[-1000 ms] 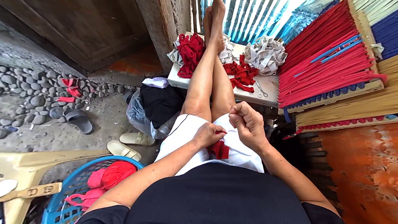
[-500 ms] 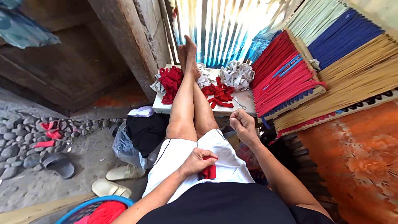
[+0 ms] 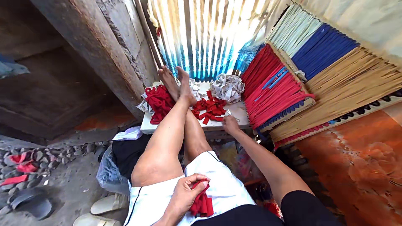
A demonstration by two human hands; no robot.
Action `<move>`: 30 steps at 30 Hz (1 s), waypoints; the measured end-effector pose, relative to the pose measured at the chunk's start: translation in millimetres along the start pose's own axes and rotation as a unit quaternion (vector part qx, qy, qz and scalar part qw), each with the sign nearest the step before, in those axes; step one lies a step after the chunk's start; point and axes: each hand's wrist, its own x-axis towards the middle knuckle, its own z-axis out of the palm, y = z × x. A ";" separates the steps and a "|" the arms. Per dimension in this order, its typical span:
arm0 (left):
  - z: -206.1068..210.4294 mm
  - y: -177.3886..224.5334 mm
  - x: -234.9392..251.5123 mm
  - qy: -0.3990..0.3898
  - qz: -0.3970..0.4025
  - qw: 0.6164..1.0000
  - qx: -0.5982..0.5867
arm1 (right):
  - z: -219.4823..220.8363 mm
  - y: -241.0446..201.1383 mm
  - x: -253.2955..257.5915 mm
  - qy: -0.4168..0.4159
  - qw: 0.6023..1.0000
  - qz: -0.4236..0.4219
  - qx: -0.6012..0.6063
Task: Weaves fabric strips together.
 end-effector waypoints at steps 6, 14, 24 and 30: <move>-6.1 -10.5 11.0 0.026 0.059 0.998 -0.027 | 0.0 49.7 51.6 0.022 0.988 0.113 -0.105; -20.7 -16.0 13.3 -0.019 0.037 0.999 -0.010 | -4.5 37.2 55.9 -0.055 0.979 0.173 -0.090; -28.1 -14.6 17.5 -0.060 -0.010 0.995 -0.078 | 11.3 41.3 -10.7 -0.014 0.940 0.127 0.316; -29.4 -20.6 18.8 -0.095 -0.056 0.994 -0.024 | -0.9 19.0 -139.7 -0.100 0.886 0.010 0.452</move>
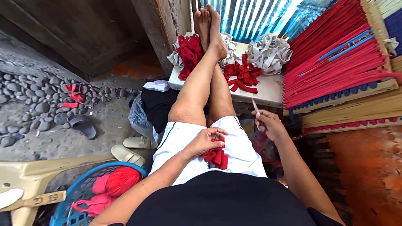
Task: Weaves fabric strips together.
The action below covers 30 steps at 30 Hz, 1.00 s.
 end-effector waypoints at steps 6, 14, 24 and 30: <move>-4.6 3.9 1.5 -0.061 -0.042 0.997 0.031 | 9.8 -12.2 -75.9 -0.131 0.991 0.018 -0.013; -8.2 3.3 0.2 -0.125 -0.033 0.992 -0.006 | 13.4 -10.7 -99.9 -0.323 0.942 0.023 0.089; -9.2 3.5 3.9 -0.158 -0.025 0.986 -0.041 | 19.3 -12.8 -99.4 -0.250 0.967 0.007 0.055; -7.5 4.2 5.4 -0.146 -0.021 0.987 -0.058 | 14.3 -20.7 -109.9 -0.285 0.958 0.016 0.032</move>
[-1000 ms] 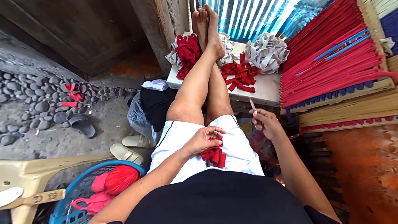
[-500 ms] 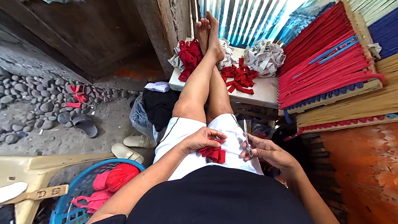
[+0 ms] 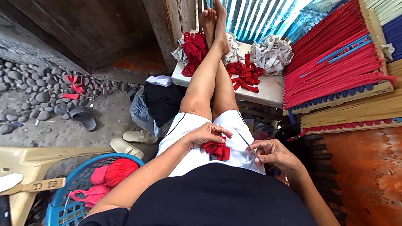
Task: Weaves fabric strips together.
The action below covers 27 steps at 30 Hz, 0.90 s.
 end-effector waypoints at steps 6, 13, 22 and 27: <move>1.5 1.5 -2.5 0.031 0.016 0.999 -0.015 | 2.8 4.2 6.6 -0.017 0.999 0.018 -0.026; 1.0 1.1 -1.8 0.009 0.039 0.999 0.004 | 4.7 12.1 26.4 -0.037 0.999 0.000 -0.024; 2.1 2.1 -2.8 0.013 0.046 0.999 0.006 | 6.5 16.0 33.1 -0.042 0.999 -0.002 -0.014; 2.3 2.1 -3.8 0.016 0.047 0.999 0.006 | 7.9 17.0 34.8 -0.045 0.999 -0.009 -0.016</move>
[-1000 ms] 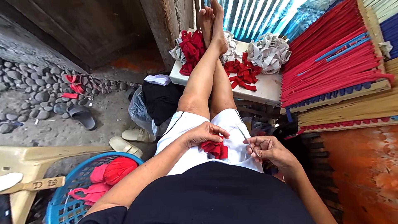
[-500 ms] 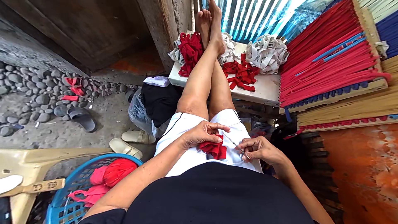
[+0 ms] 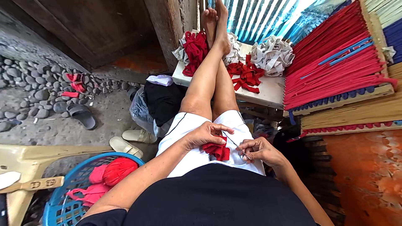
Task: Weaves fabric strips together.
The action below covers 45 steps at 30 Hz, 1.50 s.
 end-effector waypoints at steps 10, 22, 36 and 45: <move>0.1 -0.5 0.8 0.006 0.004 1.000 0.023 | 0.8 1.3 0.6 -0.001 1.000 -0.011 0.008; -0.1 -1.2 0.9 0.007 0.005 0.999 0.037 | 0.1 2.6 1.9 -0.004 1.000 -0.015 0.008; -0.8 -1.7 1.3 0.004 0.001 0.999 0.042 | -0.2 2.7 2.4 -0.005 1.000 -0.013 0.008; -1.8 -1.6 -2.8 0.052 -0.018 0.998 0.031 | -26.0 -12.9 -5.1 0.104 0.992 -0.067 0.005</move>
